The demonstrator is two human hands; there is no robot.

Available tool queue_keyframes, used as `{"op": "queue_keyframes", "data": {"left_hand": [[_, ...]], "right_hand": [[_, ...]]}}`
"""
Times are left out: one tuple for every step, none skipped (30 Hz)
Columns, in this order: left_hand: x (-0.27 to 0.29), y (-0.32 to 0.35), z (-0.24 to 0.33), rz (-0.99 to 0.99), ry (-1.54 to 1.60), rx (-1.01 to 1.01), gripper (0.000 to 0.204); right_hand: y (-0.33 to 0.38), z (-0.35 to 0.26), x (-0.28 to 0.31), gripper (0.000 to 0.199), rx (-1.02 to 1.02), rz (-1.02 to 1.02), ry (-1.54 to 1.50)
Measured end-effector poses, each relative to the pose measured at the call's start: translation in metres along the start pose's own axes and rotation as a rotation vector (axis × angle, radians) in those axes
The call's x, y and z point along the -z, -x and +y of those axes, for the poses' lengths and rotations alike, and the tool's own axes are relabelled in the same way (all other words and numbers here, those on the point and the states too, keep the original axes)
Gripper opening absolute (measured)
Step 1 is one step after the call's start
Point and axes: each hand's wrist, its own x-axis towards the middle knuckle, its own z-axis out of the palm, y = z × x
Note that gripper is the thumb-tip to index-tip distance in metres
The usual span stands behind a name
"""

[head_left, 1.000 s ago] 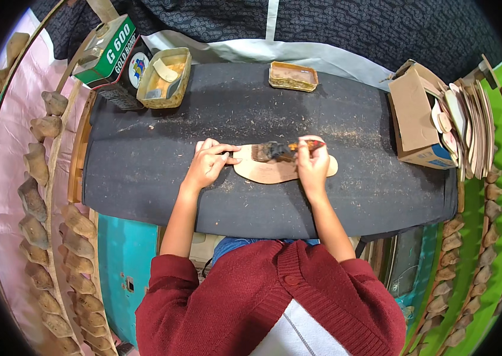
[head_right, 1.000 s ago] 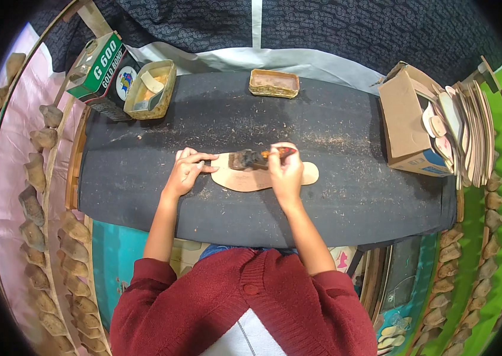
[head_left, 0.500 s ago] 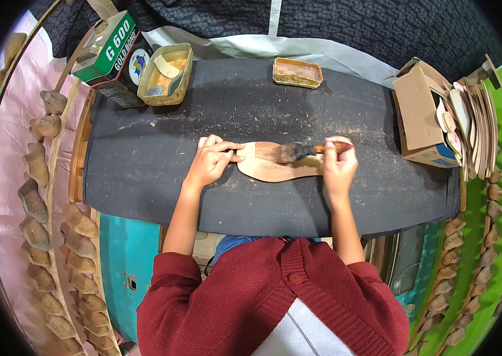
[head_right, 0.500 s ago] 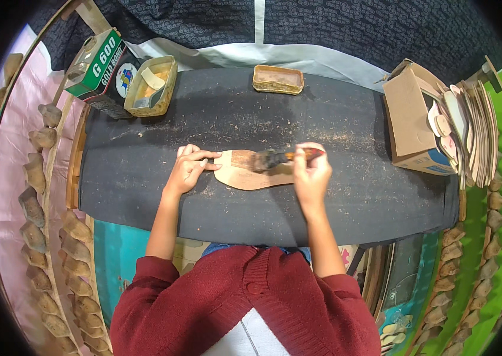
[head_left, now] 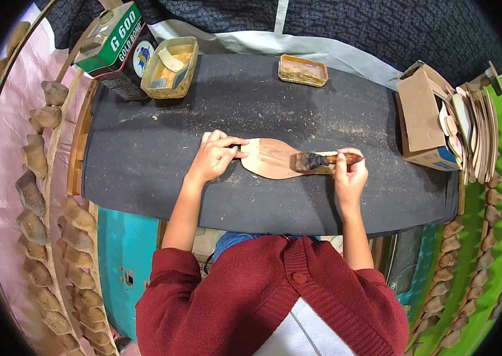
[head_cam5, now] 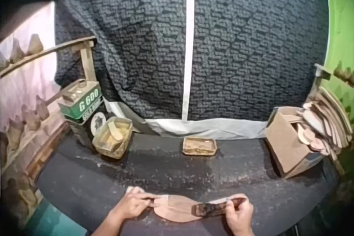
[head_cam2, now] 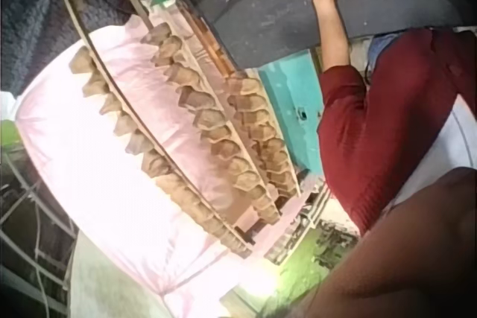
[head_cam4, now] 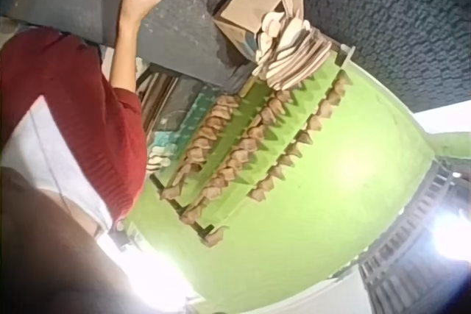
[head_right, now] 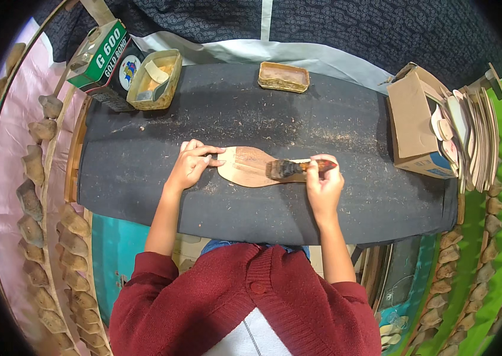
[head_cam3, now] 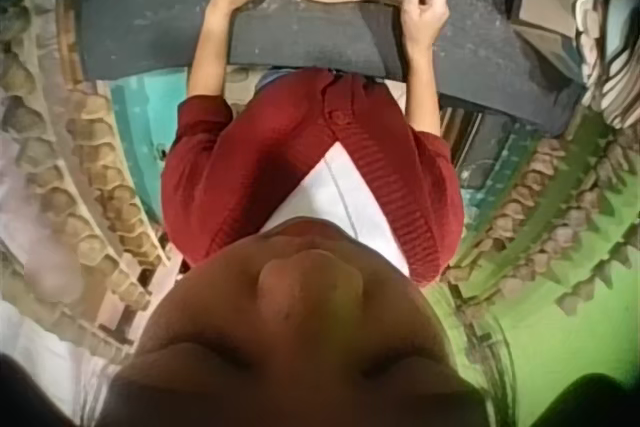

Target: Applying glue to the surface of shoe insoles using a brush.

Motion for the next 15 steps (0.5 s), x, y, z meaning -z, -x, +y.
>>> {"op": "queue_keyframes", "data": {"left_hand": [[0.000, 0.001, -0.001, 0.001, -0.001, 0.004, 0.028], [0.000, 0.003, -0.001, 0.003, -0.004, 0.009, 0.028], [-0.001, 0.002, -0.001, 0.001, -0.003, 0.006, 0.028], [-0.001, 0.001, -0.001, 0.004, 0.001, -0.004, 0.028], [-0.001, 0.001, 0.000, 0.007, 0.005, -0.013, 0.028], [-0.001, 0.000, 0.000, 0.003, 0.006, -0.018, 0.028], [-0.001, 0.000, 0.000, 0.003, 0.013, -0.016, 0.028], [-0.001, 0.000, 0.000, 0.003, 0.020, -0.013, 0.029], [-0.001, 0.002, -0.001, 0.001, 0.015, -0.009, 0.029], [-0.002, 0.002, -0.001, 0.005, 0.015, -0.010, 0.029], [-0.002, 0.002, -0.001, 0.009, 0.015, -0.011, 0.029], [-0.002, 0.003, -0.002, 0.007, 0.012, -0.009, 0.029], [-0.002, 0.002, 0.000, 0.010, 0.013, -0.011, 0.029], [-0.002, 0.000, 0.001, 0.014, 0.014, -0.014, 0.029], [-0.002, 0.000, 0.000, 0.014, 0.013, -0.014, 0.029]], "right_hand": [[-0.001, -0.003, 0.004, 0.008, -0.004, -0.009, 0.040], [-0.002, -0.006, 0.002, 0.008, 0.029, 0.002, 0.050], [-0.004, -0.010, 0.000, 0.007, 0.063, 0.021, 0.062], [-0.005, -0.015, -0.002, 0.007, 0.063, 0.024, 0.062], [-0.006, -0.020, -0.007, 0.007, 0.110, 0.026, 0.126], [-0.007, -0.024, -0.012, 0.007, 0.156, 0.031, 0.192], [-0.009, -0.027, -0.019, 0.009, 0.147, 0.041, 0.140], [-0.011, -0.030, -0.027, 0.009, 0.189, 0.020, 0.155], [-0.014, -0.033, -0.038, 0.009, 0.230, -0.008, 0.164], [-0.015, -0.037, -0.047, 0.009, 0.201, -0.057, 0.147], [-0.017, -0.040, -0.057, 0.009, 0.171, -0.107, 0.130], [-0.020, -0.042, -0.068, 0.010, 0.244, -0.122, 0.192], [-0.023, -0.045, -0.076, 0.012, 0.324, -0.135, 0.238], [-0.025, -0.047, -0.081, 0.013, 0.339, -0.157, 0.279], [-0.027, -0.047, -0.087, 0.014, 0.353, -0.185, 0.317]]}}
